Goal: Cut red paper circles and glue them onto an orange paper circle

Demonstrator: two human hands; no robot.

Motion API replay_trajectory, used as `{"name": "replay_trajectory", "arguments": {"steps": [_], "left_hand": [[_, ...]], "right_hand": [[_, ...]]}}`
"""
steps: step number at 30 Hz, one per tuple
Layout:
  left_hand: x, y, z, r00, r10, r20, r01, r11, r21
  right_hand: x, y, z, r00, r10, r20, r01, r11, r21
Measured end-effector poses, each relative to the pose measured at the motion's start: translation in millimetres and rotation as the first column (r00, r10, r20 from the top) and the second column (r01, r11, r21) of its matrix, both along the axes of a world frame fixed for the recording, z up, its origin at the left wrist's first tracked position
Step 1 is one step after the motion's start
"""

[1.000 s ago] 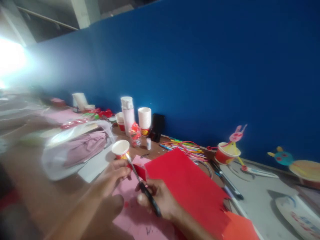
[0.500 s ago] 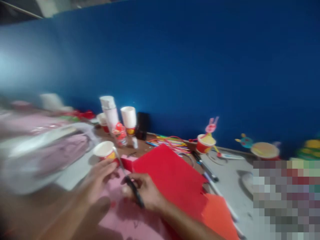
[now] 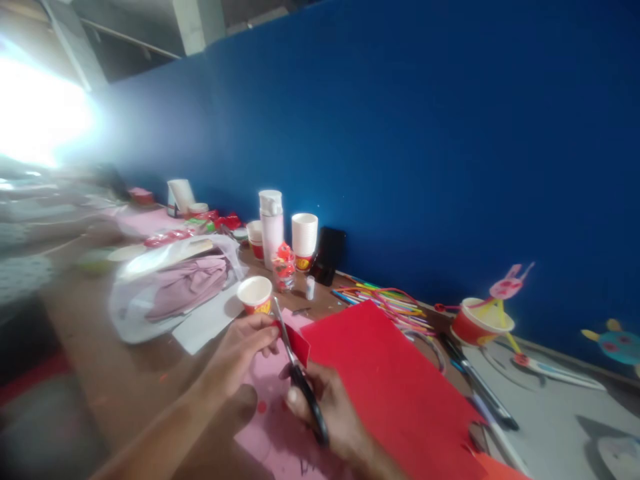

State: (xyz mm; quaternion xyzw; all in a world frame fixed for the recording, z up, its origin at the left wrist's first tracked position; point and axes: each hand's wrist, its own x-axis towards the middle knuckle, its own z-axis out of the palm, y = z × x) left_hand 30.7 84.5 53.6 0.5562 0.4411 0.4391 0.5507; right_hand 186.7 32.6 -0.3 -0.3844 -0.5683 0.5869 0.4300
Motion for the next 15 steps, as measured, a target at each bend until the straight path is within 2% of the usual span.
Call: {"name": "replay_trajectory", "arguments": {"steps": [5, 11, 15], "left_hand": [[-3.5, 0.7, 1.9, 0.999, -0.039, 0.005, 0.039, 0.999, -0.023], [-5.5, 1.1, 4.2, 0.998, -0.066, 0.011, 0.066, 0.997, -0.032], [-7.3, 3.1, 3.9, 0.998, -0.058, -0.008, 0.058, 0.998, -0.039]], "right_hand": [[1.4, -0.9, 5.2, 1.0, 0.015, 0.015, -0.015, 1.0, -0.002], [2.1, -1.6, 4.5, 1.0, 0.01, 0.014, -0.011, 0.999, 0.053], [2.8, -1.4, 4.2, 0.999, 0.031, 0.009, -0.031, 0.999, 0.03]]}}
